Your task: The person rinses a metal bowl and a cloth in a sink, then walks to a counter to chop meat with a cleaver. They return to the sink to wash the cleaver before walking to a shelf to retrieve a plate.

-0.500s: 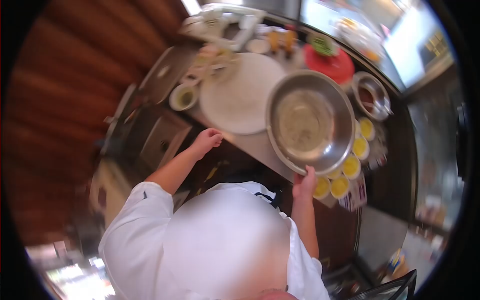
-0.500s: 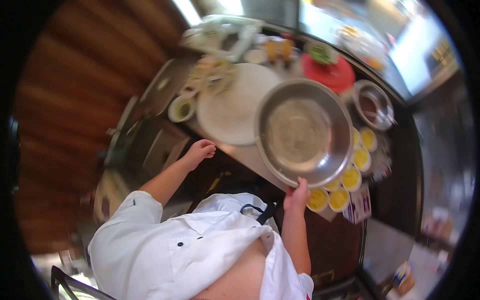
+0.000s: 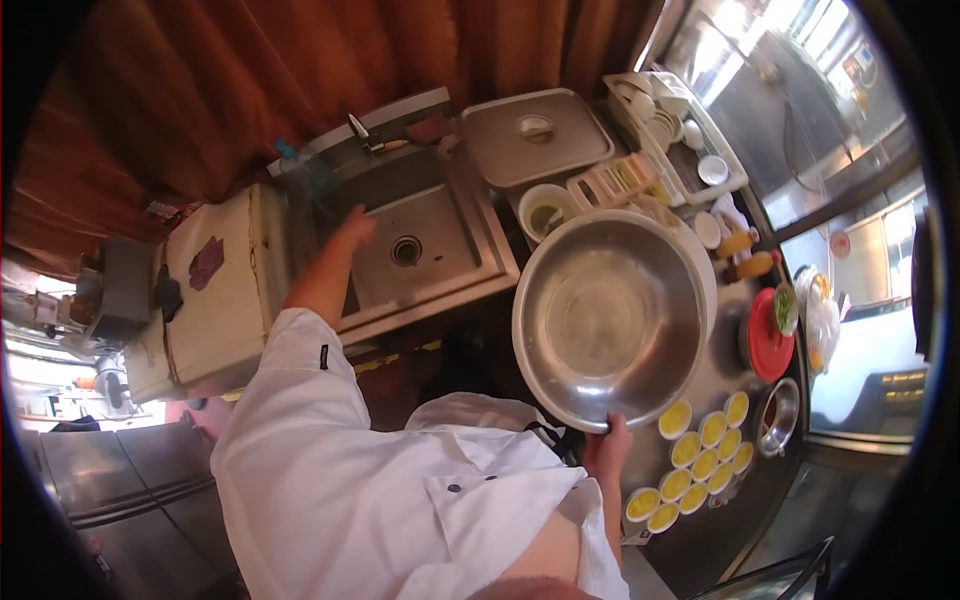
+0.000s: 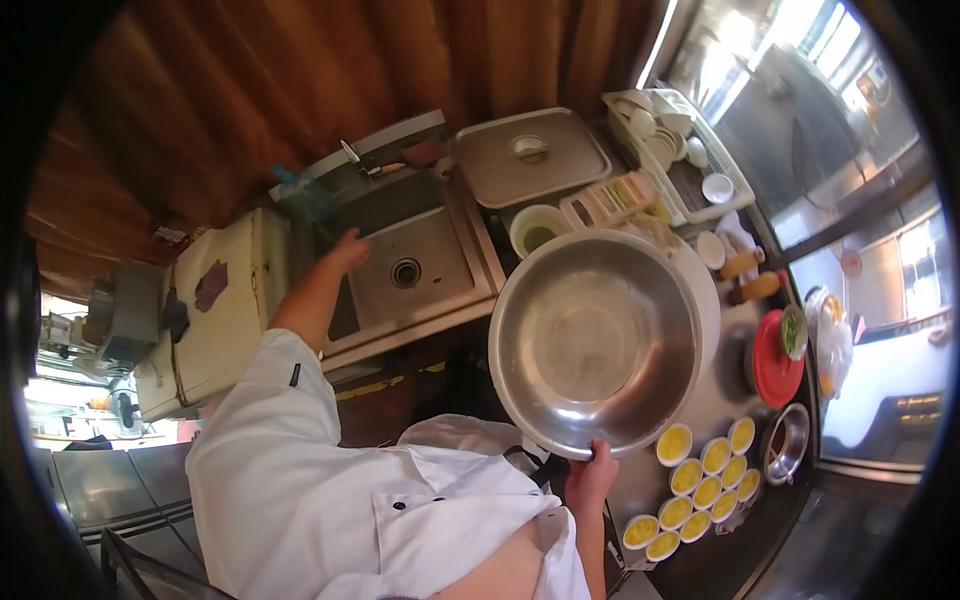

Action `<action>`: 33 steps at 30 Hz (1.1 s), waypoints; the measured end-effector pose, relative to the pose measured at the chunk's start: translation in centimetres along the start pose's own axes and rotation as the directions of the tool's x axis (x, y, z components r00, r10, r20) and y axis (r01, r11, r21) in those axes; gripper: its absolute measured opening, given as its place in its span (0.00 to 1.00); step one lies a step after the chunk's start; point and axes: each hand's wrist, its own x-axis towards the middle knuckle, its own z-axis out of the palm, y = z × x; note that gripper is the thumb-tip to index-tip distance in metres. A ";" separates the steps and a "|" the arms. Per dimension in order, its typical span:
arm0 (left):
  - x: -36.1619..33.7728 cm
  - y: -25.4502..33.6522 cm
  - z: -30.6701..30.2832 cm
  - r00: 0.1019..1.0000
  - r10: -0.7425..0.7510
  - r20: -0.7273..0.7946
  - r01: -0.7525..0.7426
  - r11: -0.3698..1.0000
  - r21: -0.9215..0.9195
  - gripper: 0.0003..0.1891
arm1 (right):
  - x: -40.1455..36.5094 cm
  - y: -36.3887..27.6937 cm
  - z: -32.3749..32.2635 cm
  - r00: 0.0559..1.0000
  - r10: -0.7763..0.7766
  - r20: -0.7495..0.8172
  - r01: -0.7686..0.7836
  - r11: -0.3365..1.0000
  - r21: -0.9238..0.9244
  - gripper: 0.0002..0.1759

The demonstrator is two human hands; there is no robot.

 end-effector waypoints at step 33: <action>11.0 7.4 5.4 0.610 0.790 0.061 -0.764 0.566 0.309 0.18 | 3.8 2.3 28.6 0.993 -0.075 0.088 0.101 0.932 -0.348 0.14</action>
